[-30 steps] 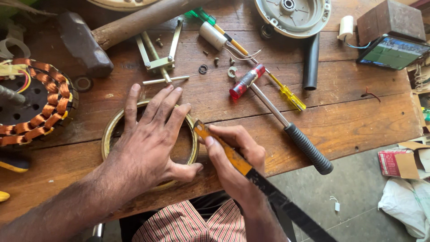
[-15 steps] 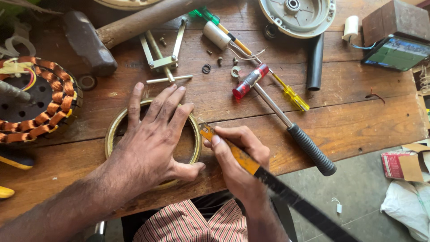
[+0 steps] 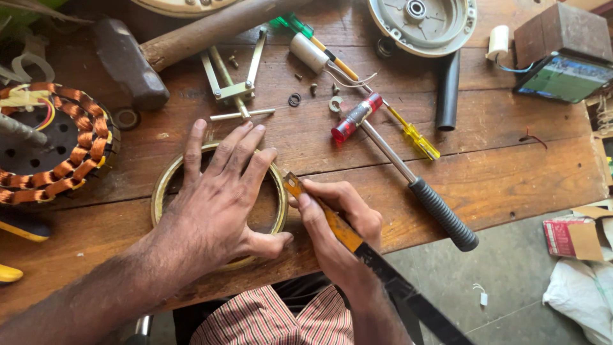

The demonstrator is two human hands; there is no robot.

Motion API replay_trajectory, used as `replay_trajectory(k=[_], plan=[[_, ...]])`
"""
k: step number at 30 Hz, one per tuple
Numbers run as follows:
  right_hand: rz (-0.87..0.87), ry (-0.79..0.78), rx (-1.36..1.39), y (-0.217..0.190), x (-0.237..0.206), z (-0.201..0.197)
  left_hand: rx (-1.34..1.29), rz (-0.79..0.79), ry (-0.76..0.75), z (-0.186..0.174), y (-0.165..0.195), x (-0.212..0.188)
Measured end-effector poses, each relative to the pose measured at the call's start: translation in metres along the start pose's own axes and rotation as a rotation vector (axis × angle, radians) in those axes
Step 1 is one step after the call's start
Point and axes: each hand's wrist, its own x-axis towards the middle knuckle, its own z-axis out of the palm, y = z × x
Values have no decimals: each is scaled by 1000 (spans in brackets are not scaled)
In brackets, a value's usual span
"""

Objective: The person holds a brass ring from a fan motor against the workbench and files its edge with a flat file, rotating the ring to file around its circumference. They reposition the ring and continue filing the edge throughout the clip.

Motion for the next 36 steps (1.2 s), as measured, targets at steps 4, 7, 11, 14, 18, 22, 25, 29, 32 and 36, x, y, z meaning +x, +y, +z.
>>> replay_trajectory(k=[4, 7, 11, 14, 18, 22, 25, 29, 32, 36], plan=[[68, 0, 43, 3, -3, -1, -5, 1, -3, 0, 0, 0], [80, -10, 122, 5, -3, -2, 0, -1, -8, 0, -1, 0], [47, -10, 49, 5, -2, -3, -1, 4, -6, 1, -2, 0], [17, -4, 20, 3, -2, -3, 5, 1, -27, 2, -2, 2], [17, -5, 7, 0, -2, -3, 6, 2, -16, 1, -2, 1], [32, -1, -1, -1, -1, -2, 0, 1, -16, 0, -1, 0], [35, -2, 10, -1, -1, -1, -6, 3, -11, 0, -1, 1], [32, -2, 11, -1, -2, -2, -6, -4, -23, -1, -1, 1], [31, -5, 17, 0, -1, -2, -4, 0, -15, -1, -1, 2], [40, -5, 3, -1, -1, -2, 5, -8, -26, -1, 0, 2]])
